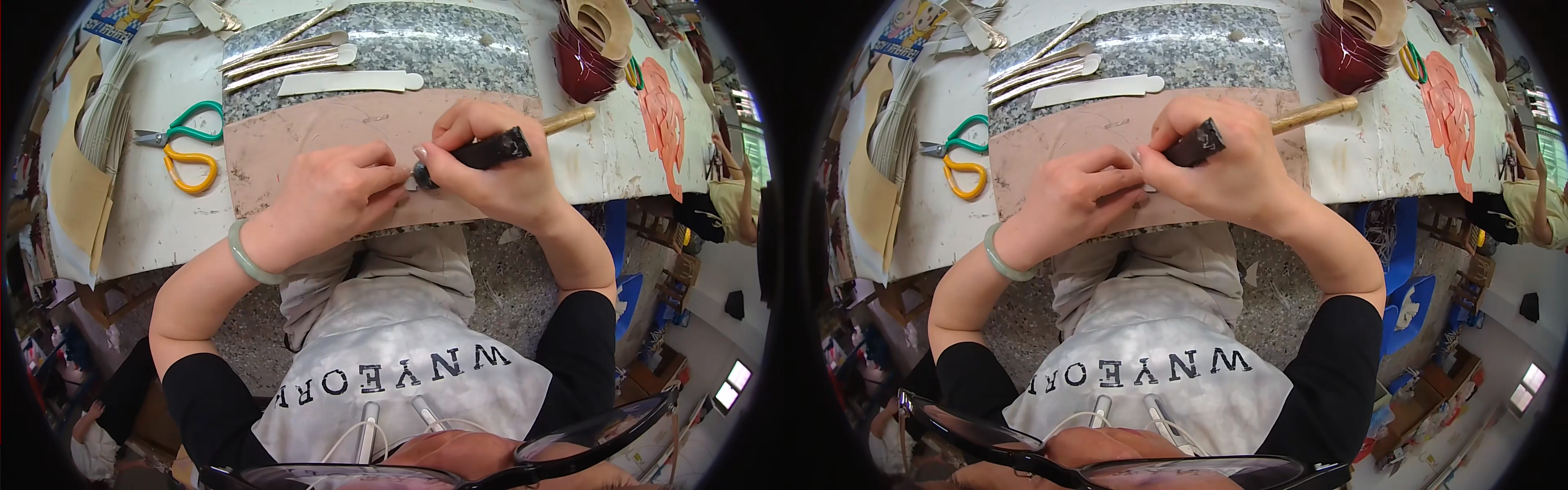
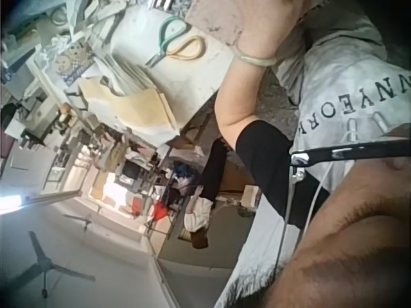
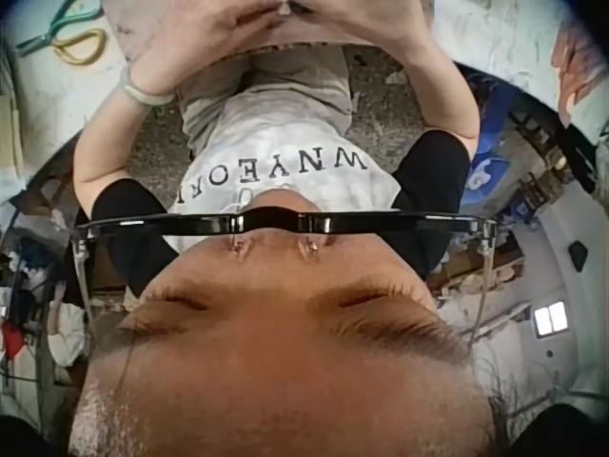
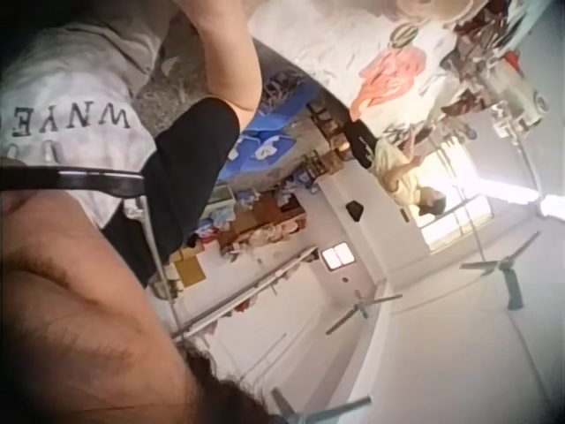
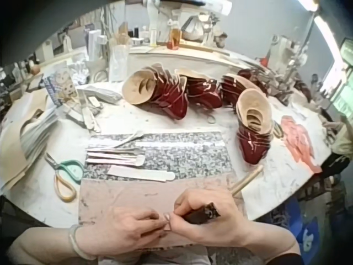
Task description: The person trims shoe insert strips with scissors, seals their edges with a heated tool, applies adhesive tape to them, and sticks them in a row onto a backing sheet before cutting the sheet with scissors.
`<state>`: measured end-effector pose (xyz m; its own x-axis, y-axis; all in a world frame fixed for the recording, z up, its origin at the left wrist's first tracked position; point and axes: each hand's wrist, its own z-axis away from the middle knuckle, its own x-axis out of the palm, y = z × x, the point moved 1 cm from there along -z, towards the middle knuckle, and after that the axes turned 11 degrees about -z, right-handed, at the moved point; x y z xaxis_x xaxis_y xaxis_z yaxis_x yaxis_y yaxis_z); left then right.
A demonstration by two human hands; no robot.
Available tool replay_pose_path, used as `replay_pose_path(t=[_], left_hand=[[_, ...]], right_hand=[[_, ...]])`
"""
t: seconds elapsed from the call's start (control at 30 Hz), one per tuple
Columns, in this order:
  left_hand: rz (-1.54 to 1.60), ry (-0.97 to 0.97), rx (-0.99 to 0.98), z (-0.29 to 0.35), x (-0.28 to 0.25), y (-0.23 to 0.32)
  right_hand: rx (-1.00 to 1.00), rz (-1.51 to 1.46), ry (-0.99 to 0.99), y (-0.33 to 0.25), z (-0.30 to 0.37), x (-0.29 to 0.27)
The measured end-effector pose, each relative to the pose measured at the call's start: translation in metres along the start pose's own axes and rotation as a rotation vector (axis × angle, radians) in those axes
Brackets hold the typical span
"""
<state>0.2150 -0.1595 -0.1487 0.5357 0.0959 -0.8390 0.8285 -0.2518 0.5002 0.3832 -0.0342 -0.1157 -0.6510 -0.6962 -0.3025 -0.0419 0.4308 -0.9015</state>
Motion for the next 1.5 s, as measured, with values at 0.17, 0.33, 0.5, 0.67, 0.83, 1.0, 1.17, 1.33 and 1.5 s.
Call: replay_pose_path(t=[0.17, 0.33, 0.5, 0.67, 0.83, 1.0, 1.17, 1.33, 1.5], left_hand=[[-0.062, 0.127, -0.033, -0.004, -0.001, 0.004], [-0.054, 0.176, -0.070, -0.002, 0.003, 0.003], [-0.110, 0.169, -0.031, 0.000, 0.001, 0.002], [-0.158, 0.168, -0.003, 0.003, -0.004, 0.004], [-0.132, 0.178, -0.022, 0.012, -0.005, -0.004], [-0.124, 0.222, 0.003, 0.017, -0.008, -0.007], [-0.151, 0.231, -0.010, 0.029, -0.012, -0.012], [-0.156, 0.261, -0.011, 0.039, -0.015, -0.018], [-0.124, 0.280, -0.042, 0.043, -0.016, -0.019]], right_hand=[[0.012, 0.037, -0.027, -0.002, 0.008, -0.007], [-0.072, 0.132, -0.076, -0.018, 0.005, -0.007], [-0.089, 0.115, -0.051, -0.005, 0.004, 0.002], [-0.120, 0.192, -0.097, -0.028, -0.007, 0.002], [-0.060, 0.110, -0.080, -0.010, -0.006, 0.007], [-0.145, 0.123, -0.098, -0.010, -0.013, 0.021], [-0.154, 0.190, -0.169, -0.018, -0.021, 0.020], [-0.190, 0.199, -0.167, -0.013, -0.020, 0.034], [-0.229, 0.071, -0.193, -0.027, -0.030, 0.044]])
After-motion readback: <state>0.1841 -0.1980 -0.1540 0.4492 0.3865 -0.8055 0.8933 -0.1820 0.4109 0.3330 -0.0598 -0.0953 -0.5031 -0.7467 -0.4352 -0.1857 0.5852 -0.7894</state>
